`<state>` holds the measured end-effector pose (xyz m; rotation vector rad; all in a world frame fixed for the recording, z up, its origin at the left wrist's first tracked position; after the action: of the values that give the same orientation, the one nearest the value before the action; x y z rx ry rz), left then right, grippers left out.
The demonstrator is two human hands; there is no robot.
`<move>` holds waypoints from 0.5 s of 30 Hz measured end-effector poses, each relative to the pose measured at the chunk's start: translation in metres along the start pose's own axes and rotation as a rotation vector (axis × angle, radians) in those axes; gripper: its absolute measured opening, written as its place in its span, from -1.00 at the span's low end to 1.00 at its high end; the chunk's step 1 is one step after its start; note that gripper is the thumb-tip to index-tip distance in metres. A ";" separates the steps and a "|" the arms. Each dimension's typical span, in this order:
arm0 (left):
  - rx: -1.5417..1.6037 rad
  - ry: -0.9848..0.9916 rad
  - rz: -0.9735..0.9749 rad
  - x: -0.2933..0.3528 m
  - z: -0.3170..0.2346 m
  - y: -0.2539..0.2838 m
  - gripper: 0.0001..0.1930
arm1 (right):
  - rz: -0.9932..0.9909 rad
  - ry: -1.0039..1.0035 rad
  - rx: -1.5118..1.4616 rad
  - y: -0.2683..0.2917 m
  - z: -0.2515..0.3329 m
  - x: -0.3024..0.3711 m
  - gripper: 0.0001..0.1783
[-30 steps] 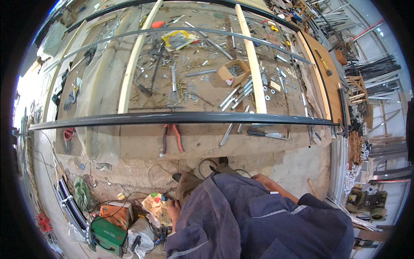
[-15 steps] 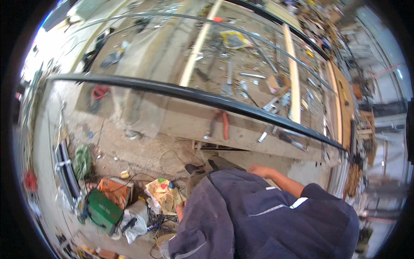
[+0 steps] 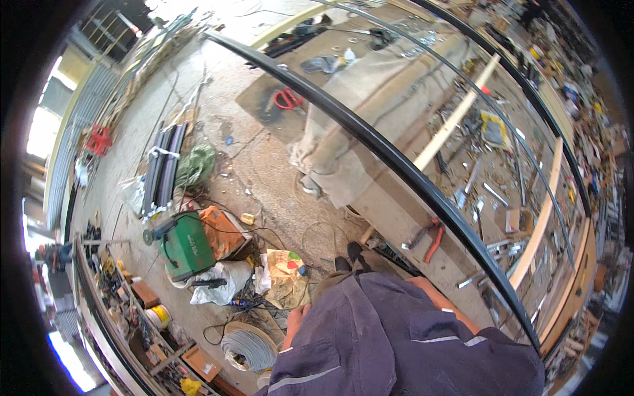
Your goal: The person assembles a metal frame and attaches a large white panel to it. They use a nail gun to secure the frame, then position and align the panel with assistance from another person.
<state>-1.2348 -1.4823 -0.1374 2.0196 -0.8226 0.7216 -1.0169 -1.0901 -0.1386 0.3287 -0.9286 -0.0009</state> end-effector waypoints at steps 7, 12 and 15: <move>-0.027 0.157 -0.167 -0.005 -0.007 0.017 -0.40 | -0.024 0.037 0.020 0.013 0.021 -0.053 -0.56; 0.068 0.194 -0.164 -0.021 -0.006 0.054 -0.37 | 0.106 -0.009 0.128 0.016 0.065 -0.083 -0.56; 0.054 0.213 -0.147 -0.050 0.020 0.075 -0.38 | 0.084 0.128 0.152 0.010 0.085 -0.106 -0.58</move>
<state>-1.3190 -1.5185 -0.1487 1.9857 -0.5306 0.8647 -1.1490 -1.0893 -0.1725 0.4255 -0.8165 0.1672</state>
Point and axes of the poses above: each hand's wrist, its own x-axis away from the middle knuckle, its own y-axis out of the back of the hand, z = x × y, the point moved 3 cm from there along -x, towards the middle knuckle, and after that the axes turned 4 degrees about z, right-handed, at the moved point
